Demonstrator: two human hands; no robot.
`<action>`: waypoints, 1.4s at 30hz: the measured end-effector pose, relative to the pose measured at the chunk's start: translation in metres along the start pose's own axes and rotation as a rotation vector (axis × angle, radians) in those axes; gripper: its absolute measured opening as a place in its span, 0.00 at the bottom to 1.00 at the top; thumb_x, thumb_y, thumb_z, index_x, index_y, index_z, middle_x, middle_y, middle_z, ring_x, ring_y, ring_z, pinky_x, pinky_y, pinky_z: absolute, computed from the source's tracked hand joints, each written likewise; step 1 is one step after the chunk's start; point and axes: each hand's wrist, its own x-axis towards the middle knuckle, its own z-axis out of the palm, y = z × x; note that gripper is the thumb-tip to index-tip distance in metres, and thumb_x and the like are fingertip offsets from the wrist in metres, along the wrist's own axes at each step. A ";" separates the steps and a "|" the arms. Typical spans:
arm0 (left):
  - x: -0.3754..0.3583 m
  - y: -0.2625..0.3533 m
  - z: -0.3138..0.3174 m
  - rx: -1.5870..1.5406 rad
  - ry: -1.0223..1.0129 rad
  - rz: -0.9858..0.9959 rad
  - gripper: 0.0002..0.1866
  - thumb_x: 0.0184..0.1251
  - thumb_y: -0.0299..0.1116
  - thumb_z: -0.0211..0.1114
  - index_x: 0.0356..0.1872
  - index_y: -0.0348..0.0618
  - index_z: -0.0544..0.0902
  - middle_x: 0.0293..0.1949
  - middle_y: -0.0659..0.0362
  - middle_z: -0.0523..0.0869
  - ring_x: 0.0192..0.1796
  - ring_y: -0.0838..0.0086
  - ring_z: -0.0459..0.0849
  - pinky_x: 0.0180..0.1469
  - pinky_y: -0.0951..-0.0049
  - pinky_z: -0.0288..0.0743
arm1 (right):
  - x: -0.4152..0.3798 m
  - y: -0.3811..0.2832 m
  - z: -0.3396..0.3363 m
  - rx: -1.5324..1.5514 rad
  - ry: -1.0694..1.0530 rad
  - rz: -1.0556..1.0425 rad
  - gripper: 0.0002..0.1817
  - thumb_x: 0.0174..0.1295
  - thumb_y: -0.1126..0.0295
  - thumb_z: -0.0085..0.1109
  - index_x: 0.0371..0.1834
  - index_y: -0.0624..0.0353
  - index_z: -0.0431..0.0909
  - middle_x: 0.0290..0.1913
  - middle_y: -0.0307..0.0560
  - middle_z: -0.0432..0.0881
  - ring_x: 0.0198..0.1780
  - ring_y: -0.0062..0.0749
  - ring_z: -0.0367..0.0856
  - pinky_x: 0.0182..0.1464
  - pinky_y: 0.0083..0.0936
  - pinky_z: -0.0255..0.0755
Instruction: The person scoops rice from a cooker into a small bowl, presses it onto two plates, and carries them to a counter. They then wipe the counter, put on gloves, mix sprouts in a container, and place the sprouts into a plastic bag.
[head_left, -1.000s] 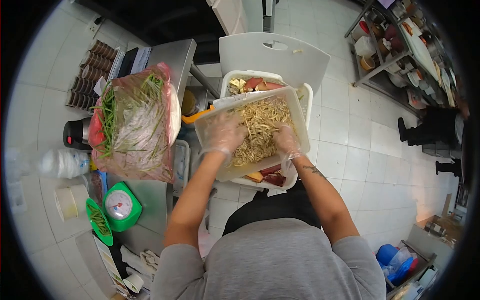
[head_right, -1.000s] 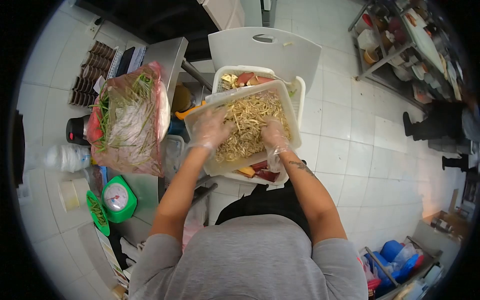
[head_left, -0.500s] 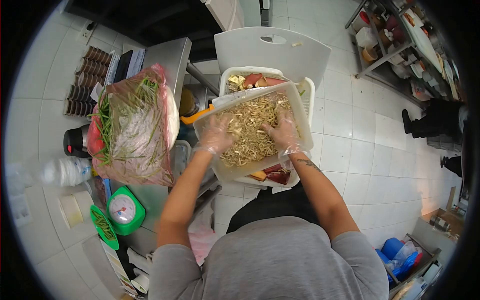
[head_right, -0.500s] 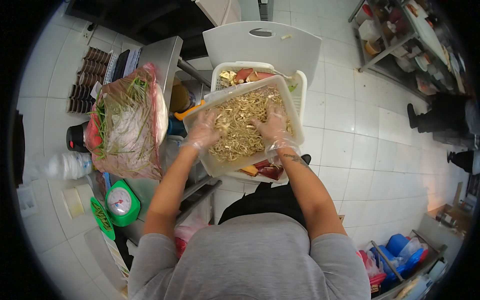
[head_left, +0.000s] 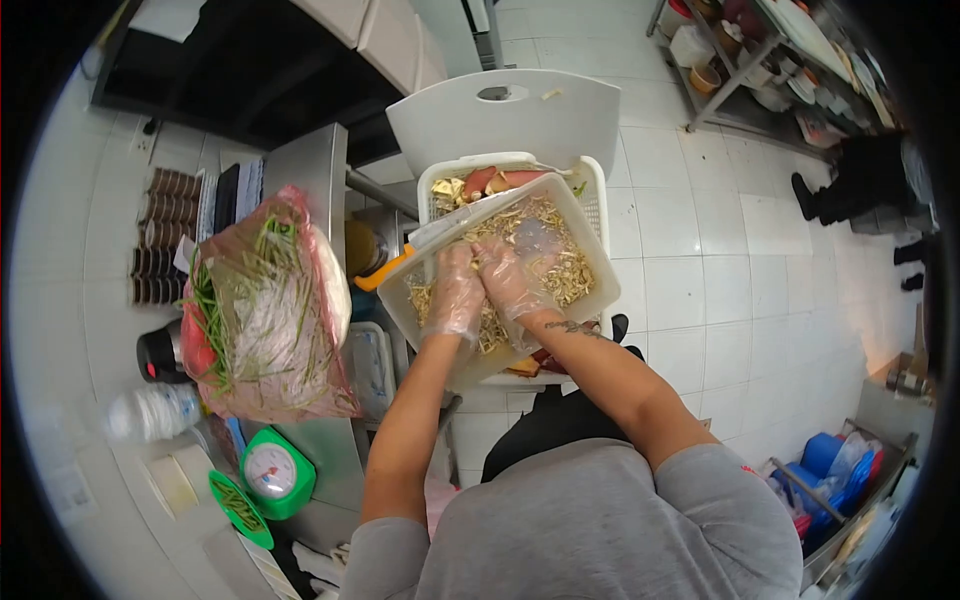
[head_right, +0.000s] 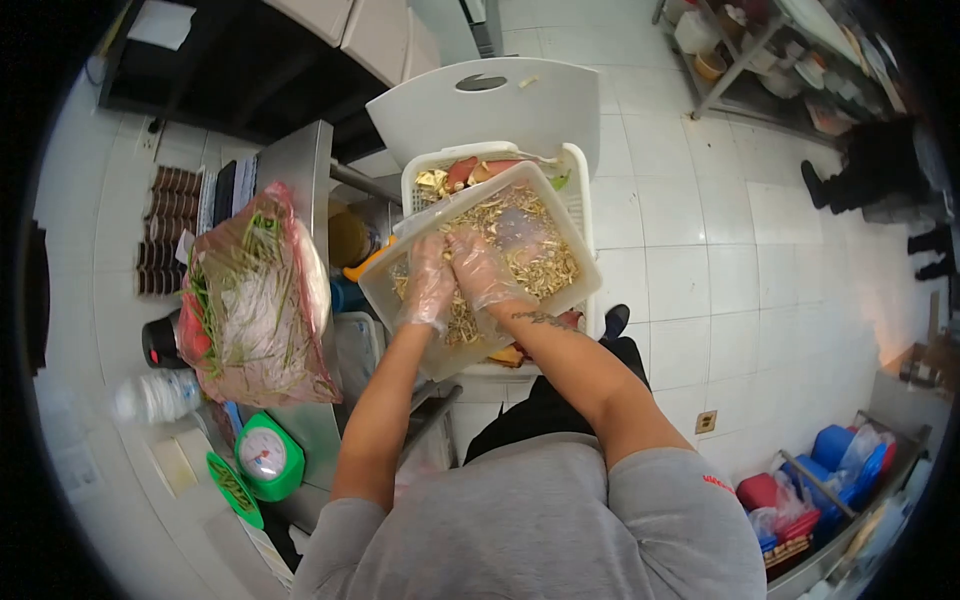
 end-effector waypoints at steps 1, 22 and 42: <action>-0.003 -0.009 0.002 0.022 0.054 0.093 0.15 0.61 0.23 0.51 0.51 0.37 0.71 0.50 0.38 0.73 0.54 0.40 0.73 0.57 0.50 0.67 | -0.003 -0.002 0.000 -0.068 0.042 0.010 0.19 0.71 0.58 0.41 0.54 0.58 0.74 0.54 0.61 0.78 0.55 0.55 0.75 0.57 0.38 0.68; -0.031 0.046 0.040 0.698 -0.533 0.328 0.18 0.60 0.37 0.58 0.52 0.55 0.79 0.58 0.52 0.73 0.61 0.55 0.72 0.57 0.46 0.70 | 0.027 0.052 -0.081 -0.343 0.057 -0.151 0.14 0.56 0.80 0.53 0.46 0.65 0.80 0.38 0.59 0.84 0.39 0.52 0.84 0.42 0.39 0.75; 0.021 0.097 0.035 0.670 -0.847 0.484 0.20 0.59 0.36 0.55 0.54 0.60 0.79 0.57 0.50 0.78 0.60 0.57 0.75 0.59 0.54 0.70 | 0.064 0.034 -0.122 -0.657 -0.360 -0.251 0.30 0.74 0.47 0.33 0.55 0.60 0.77 0.35 0.54 0.83 0.39 0.41 0.81 0.46 0.35 0.73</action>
